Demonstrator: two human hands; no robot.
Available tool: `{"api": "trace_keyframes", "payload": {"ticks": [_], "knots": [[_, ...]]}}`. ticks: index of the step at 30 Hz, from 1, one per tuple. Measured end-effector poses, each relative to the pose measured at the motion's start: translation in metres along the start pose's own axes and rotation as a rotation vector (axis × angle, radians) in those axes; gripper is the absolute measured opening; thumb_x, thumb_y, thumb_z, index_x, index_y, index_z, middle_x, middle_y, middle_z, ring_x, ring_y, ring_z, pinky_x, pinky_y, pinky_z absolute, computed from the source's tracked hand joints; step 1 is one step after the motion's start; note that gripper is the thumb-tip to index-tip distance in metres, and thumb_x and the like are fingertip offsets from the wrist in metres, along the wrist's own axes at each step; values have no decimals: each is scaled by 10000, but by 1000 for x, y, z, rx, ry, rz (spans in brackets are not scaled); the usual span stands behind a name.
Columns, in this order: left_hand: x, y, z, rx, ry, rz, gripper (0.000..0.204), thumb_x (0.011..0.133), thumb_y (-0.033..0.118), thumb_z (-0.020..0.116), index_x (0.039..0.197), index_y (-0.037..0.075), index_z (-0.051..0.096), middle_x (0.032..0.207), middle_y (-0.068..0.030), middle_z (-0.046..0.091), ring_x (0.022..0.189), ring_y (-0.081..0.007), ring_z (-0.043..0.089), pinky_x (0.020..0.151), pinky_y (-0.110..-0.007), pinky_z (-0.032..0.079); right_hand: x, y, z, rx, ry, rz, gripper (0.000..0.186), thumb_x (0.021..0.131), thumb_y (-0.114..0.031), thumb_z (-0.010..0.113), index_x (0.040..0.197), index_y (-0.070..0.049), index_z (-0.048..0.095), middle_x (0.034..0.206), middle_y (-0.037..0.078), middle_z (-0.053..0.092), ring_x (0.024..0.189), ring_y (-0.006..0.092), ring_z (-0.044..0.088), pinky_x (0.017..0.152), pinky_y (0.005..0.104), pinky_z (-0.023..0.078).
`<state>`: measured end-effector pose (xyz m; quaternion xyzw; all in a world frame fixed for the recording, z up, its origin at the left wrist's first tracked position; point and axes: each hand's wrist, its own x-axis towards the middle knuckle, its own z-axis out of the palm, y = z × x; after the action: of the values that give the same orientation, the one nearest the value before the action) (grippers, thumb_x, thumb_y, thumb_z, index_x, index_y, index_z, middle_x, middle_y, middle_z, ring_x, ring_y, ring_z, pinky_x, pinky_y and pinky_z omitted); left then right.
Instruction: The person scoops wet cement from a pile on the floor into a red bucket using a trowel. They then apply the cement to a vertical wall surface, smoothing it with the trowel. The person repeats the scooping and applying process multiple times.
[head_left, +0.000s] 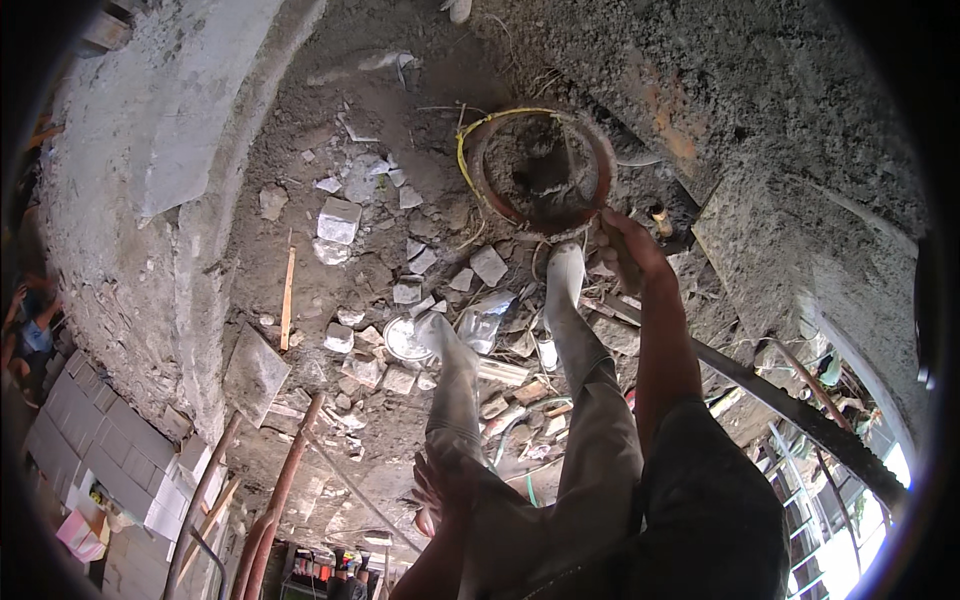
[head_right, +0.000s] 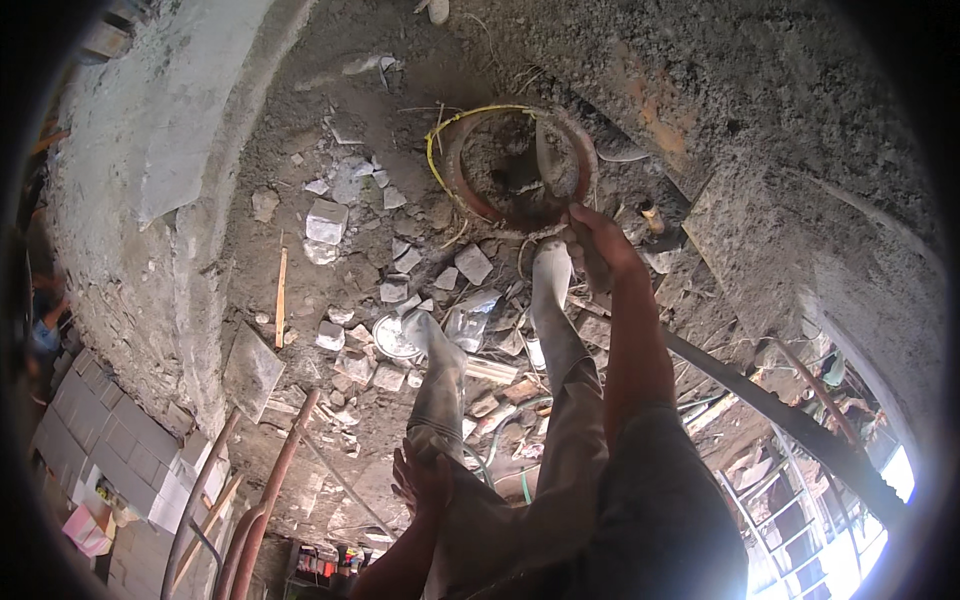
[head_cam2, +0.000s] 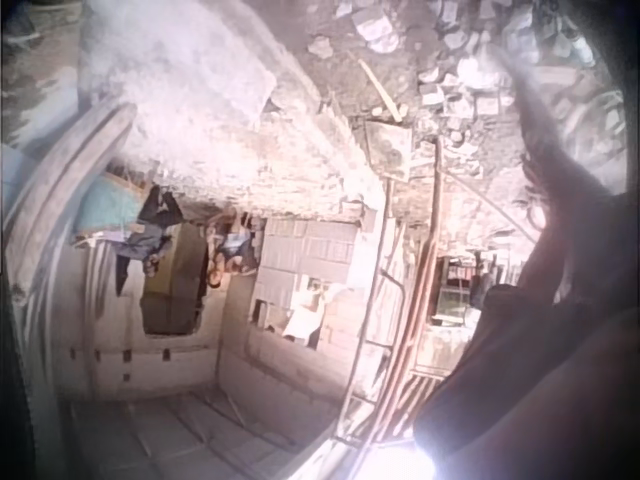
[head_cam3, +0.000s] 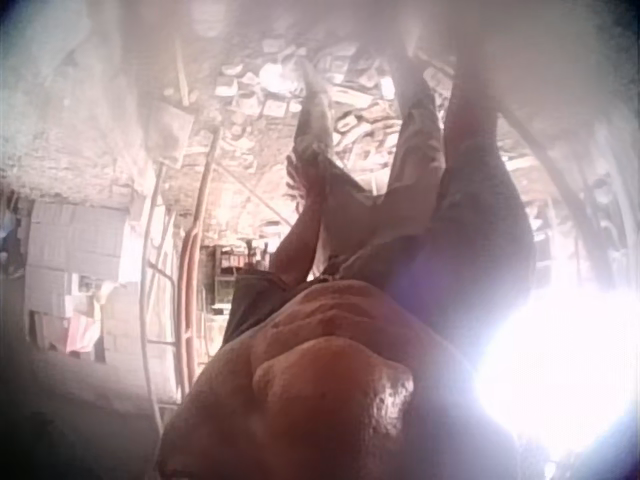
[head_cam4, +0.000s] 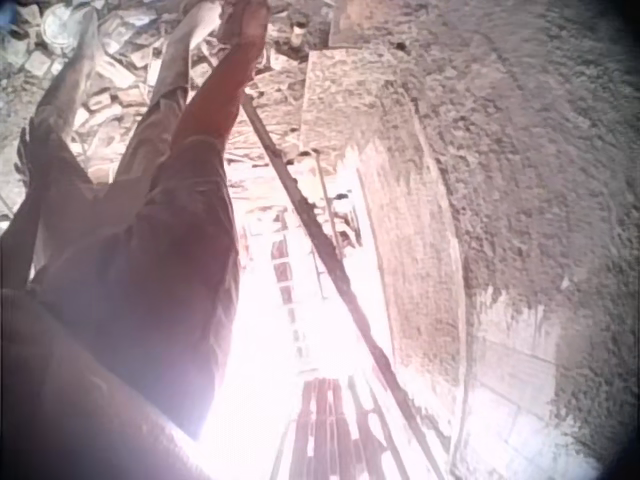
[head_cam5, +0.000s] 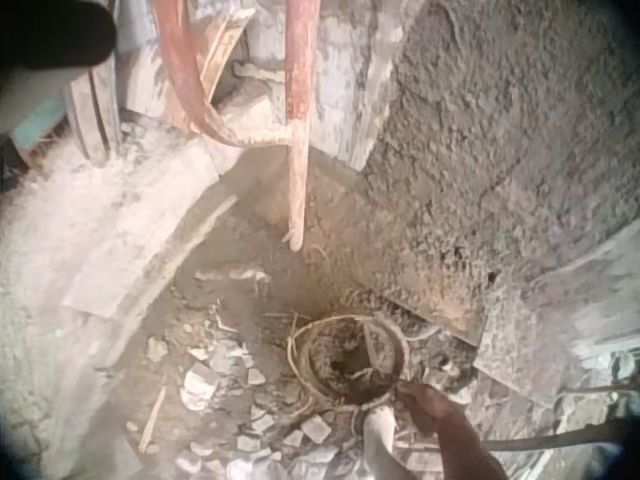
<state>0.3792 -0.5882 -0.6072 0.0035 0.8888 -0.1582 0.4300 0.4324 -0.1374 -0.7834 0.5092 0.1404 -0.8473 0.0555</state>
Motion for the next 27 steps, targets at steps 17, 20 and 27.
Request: {"api": "trace_keyframes", "payload": {"ticks": [17,20,27], "knots": [[7,-3,10,10,22,42,848,777,459,636,1484,196,250,1486,-173,269,1391,-372,233,1078,-638,189,33,16,-55,-2024,497,-45,329,804,-131,562,1112,-33,618,962,211,672,909,352,669,754,445,538],[13,0,9,47,-8,68,842,776,466,637,1480,193,264,1484,-174,271,1392,-370,230,1079,-638,185,143,22,-60,-1445,320,33,302,872,-213,557,1108,-25,560,870,176,631,774,294,623,643,415,512],[2,6,4,72,22,81,847,779,444,640,1482,177,250,1491,-169,262,1394,-366,223,1083,-641,162,101,24,-39,355,-136,210,243,937,-263,557,900,-24,528,688,38,561,498,123,520,445,270,478]]}}
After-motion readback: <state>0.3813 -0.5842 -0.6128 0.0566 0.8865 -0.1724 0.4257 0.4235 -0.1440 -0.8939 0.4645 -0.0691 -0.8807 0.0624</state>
